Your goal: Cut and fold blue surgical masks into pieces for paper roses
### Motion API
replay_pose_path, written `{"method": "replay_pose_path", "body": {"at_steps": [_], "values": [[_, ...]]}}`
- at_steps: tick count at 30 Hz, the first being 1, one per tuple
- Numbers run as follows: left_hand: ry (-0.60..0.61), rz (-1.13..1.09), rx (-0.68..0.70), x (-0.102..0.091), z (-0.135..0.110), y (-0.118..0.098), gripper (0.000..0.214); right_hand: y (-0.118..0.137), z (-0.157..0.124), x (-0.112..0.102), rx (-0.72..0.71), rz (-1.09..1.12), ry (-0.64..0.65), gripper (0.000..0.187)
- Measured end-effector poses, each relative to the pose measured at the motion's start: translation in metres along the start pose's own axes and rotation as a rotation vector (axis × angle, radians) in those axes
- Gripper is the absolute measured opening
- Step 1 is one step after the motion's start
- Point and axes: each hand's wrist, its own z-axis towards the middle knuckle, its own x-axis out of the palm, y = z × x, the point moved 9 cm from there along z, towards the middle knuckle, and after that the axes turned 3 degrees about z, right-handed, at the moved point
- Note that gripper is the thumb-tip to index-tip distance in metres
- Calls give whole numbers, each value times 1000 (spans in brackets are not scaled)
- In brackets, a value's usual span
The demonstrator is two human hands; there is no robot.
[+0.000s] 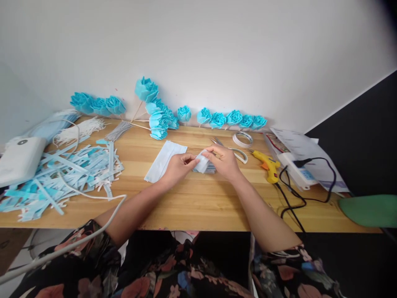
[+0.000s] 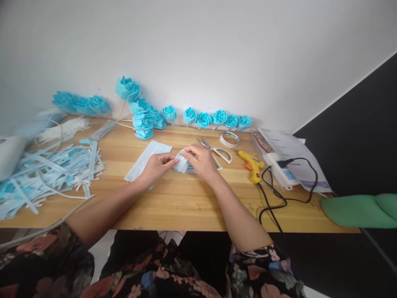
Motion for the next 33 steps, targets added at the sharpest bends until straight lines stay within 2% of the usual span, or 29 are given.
{"method": "replay_pose_path", "body": {"at_steps": [13,20,25,31,33], "values": [[-42,-14,19,-3,0,1,26,-4,-1,5,35,-28,39,14],[-57,7,24,-5,-1,-2,25,-9,-3,-1,83,14,-50,15],[-39,8,35,-3,0,-5,23,-4,-2,-3,53,14,-65,15],[-75,52,98,-7,-1,-15,23,6,-3,7,-30,-41,1,16],[-84,31,91,-9,0,-14,22,5,-5,10,-9,-6,24,16]]}}
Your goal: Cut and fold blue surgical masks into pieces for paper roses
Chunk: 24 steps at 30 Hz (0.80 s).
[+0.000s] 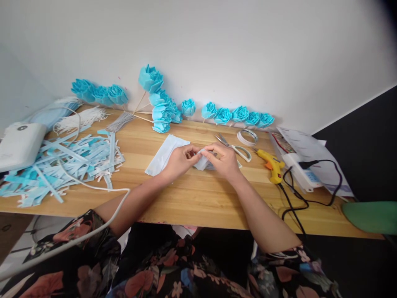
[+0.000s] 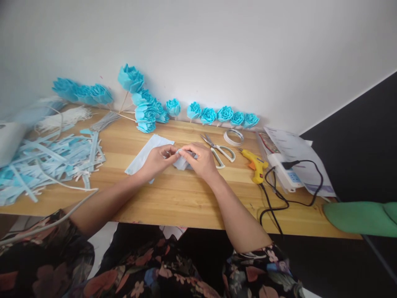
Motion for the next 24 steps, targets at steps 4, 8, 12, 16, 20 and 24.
{"method": "replay_pose_path", "body": {"at_steps": [4,8,12,16,20,24], "values": [[-11,-208,-46,-2,1,6,21,-13,-4,8,136,104,82,41],[-56,-324,-90,-8,1,9,24,-22,-6,12,192,148,104,61],[-73,-359,-113,-12,2,9,28,-23,-3,10,182,207,61,60],[-96,-440,-120,-14,3,11,27,-24,0,5,185,222,24,59],[-120,-520,-131,-14,5,16,26,-25,0,4,177,226,29,57],[-113,-551,-134,-11,5,18,24,-26,0,6,178,231,39,57]]}}
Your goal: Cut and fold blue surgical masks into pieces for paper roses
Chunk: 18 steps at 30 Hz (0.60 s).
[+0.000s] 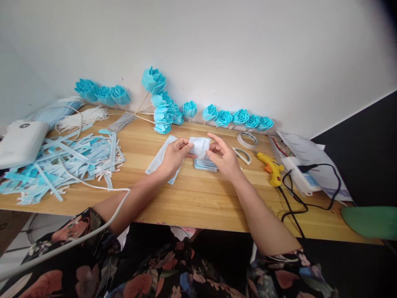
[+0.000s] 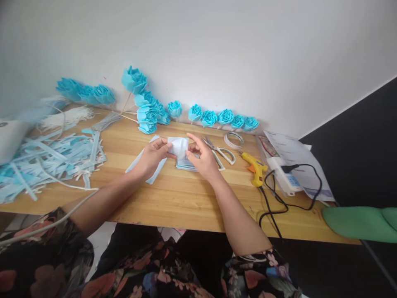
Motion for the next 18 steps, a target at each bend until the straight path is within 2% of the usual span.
{"method": "replay_pose_path", "body": {"at_steps": [9,13,18], "values": [[26,41,25,3,-3,-3,23,-6,-2,6,56,16,72,60],[94,85,16,11,-4,0,27,-7,-2,5,60,-21,40,59],[51,53,37,6,0,0,28,0,-1,1,33,-49,-3,55]]}}
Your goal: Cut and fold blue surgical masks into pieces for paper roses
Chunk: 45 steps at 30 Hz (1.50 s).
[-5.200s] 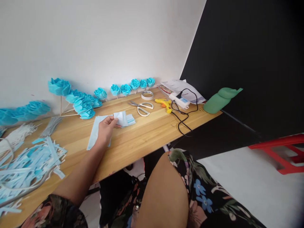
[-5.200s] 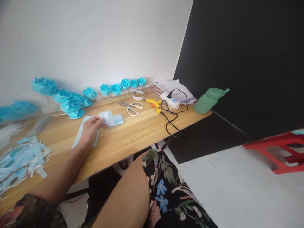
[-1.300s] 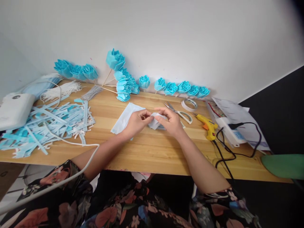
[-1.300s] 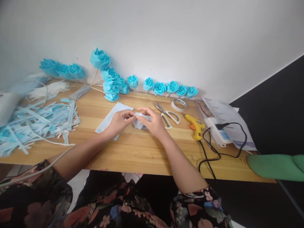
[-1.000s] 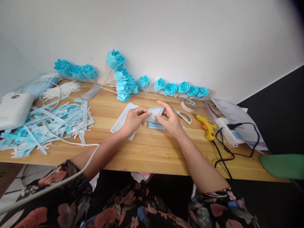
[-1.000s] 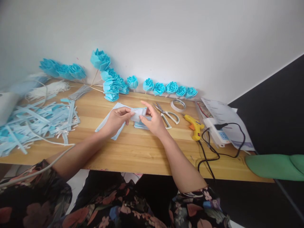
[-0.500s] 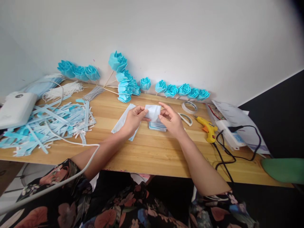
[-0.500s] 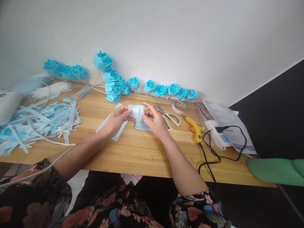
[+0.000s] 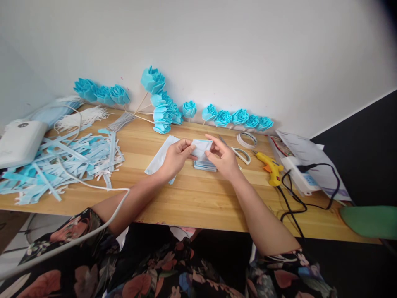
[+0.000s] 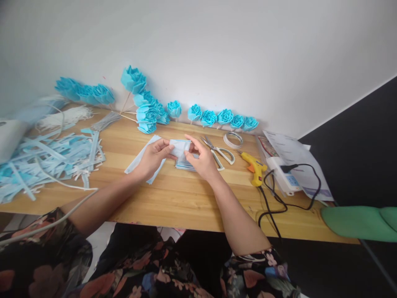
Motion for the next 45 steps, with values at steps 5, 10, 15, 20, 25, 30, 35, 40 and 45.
{"method": "replay_pose_path", "body": {"at_steps": [5,10,15,20,25,30,35,40,45], "values": [[-12,-20,5,-2,0,-1,26,1,1,-3,-8,55,-25,53],[-19,-12,5,-3,-1,-1,24,-7,0,-3,20,95,-16,53],[23,40,21,2,-1,0,26,-11,-1,3,45,173,63,59],[124,143,35,14,-6,0,26,-11,-2,2,38,86,56,67],[114,353,83,16,-10,-9,22,-8,-1,-2,36,59,-10,31],[145,417,98,18,-10,-10,24,-7,-1,-10,35,25,-102,22],[114,553,98,14,-7,-6,27,-6,0,-11,25,24,-103,20],[77,572,98,12,-7,-8,23,-4,0,-11,22,18,-105,20],[74,568,90,12,-7,-10,22,-2,1,-9,6,16,-93,20]]}}
